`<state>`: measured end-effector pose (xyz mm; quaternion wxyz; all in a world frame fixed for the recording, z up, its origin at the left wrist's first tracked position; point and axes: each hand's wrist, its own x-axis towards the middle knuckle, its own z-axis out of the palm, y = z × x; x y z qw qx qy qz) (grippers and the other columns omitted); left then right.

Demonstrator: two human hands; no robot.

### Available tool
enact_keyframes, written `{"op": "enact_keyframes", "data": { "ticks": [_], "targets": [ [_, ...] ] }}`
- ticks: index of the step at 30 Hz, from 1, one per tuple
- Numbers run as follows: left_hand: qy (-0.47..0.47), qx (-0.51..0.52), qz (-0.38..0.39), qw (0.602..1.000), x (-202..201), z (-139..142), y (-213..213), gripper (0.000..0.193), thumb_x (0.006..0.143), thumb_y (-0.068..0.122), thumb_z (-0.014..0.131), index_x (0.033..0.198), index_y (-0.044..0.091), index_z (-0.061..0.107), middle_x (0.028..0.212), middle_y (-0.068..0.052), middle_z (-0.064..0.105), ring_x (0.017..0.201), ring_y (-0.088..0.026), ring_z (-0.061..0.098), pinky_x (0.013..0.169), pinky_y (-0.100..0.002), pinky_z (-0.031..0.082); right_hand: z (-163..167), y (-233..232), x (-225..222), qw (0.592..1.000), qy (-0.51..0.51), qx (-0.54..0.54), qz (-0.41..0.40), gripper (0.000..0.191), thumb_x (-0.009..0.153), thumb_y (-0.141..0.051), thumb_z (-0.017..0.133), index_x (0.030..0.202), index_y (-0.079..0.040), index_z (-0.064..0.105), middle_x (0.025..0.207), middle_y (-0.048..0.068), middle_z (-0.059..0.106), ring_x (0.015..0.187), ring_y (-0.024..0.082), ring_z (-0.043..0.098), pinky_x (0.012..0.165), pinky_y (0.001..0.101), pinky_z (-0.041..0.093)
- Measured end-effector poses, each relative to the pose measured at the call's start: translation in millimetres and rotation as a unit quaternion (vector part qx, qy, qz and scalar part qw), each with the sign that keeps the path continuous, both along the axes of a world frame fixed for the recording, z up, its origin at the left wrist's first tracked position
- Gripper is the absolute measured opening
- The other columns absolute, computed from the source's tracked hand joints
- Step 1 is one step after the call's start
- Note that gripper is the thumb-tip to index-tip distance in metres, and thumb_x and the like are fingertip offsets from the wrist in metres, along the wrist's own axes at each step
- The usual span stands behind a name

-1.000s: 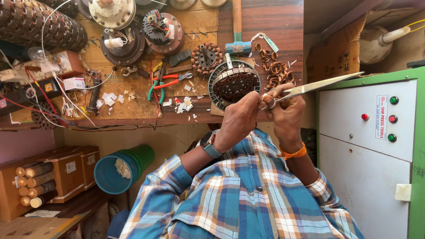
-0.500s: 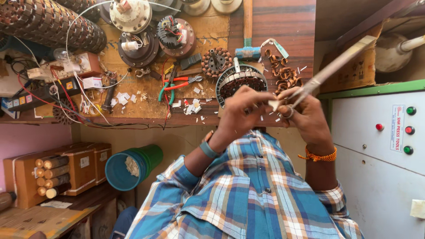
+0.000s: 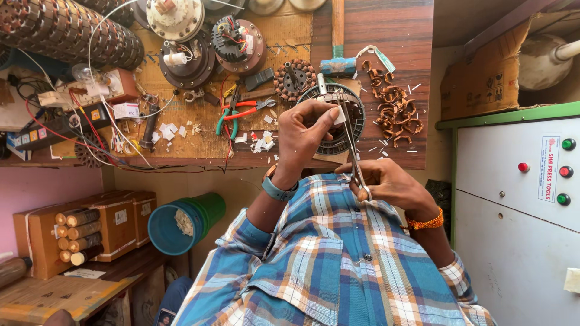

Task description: The person repairs a motor stator by inserting white insulating material into its slots. They use scissors to cut the material and a screwdriver to press it into place, repeating the process for multiple slots.

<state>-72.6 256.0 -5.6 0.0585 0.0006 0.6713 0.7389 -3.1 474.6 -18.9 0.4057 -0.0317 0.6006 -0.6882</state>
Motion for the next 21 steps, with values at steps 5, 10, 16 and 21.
{"op": "enact_keyframes", "data": {
  "ticks": [5, 10, 16, 21],
  "targets": [
    [-0.014, 0.014, -0.003, 1.0, -4.5, 0.8, -4.8, 0.018, 0.097, 0.014, 0.073, 0.104, -0.003, 0.075, 0.087, -0.005, 0.076, 0.073, -0.005, 0.069, 0.06, -0.021, 0.059, -3.4, 3.0, -4.0, 1.0, 0.006, 0.015, -0.01, 0.056, 0.075, -0.013, 0.086, 0.126, 0.005, 0.071, 0.091, 0.003, 0.074, 0.08, 0.009, 0.066, 0.07, 0.0254, 0.055],
    [-0.033, 0.034, -0.008, 0.999, -9.4, -5.2, -10.7, 0.019, 0.095, 0.015, 0.075, 0.102, -0.003, 0.075, 0.084, -0.005, 0.076, 0.071, -0.006, 0.069, 0.059, -0.021, 0.058, -6.9, 4.6, -5.8, 0.999, 0.025, -0.001, -0.023, 0.055, 0.073, -0.018, 0.088, 0.12, 0.005, 0.073, 0.1, 0.008, 0.079, 0.088, 0.011, 0.071, 0.077, 0.0251, 0.059],
    [-0.059, 0.084, -0.025, 0.994, -11.8, -22.4, -12.7, 0.018, 0.096, 0.015, 0.076, 0.101, -0.002, 0.076, 0.083, -0.005, 0.075, 0.073, -0.008, 0.071, 0.06, -0.021, 0.057, -14.8, 9.1, 1.0, 0.999, 0.011, -0.007, -0.044, 0.053, 0.073, -0.02, 0.089, 0.117, 0.007, 0.074, 0.092, 0.005, 0.077, 0.079, 0.008, 0.069, 0.067, 0.0226, 0.056],
    [-0.071, 0.149, -0.007, 0.986, -10.2, -25.8, -9.7, 0.021, 0.1, 0.017, 0.073, 0.108, -0.002, 0.071, 0.093, -0.011, 0.076, 0.081, -0.012, 0.074, 0.063, -0.022, 0.06, -17.4, 18.1, 15.3, 0.998, 0.006, 0.025, -0.052, 0.046, 0.079, -0.025, 0.087, 0.109, 0.008, 0.077, 0.067, 0.002, 0.064, 0.055, 0.005, 0.051, 0.046, 0.0196, 0.035]
  ]
}}
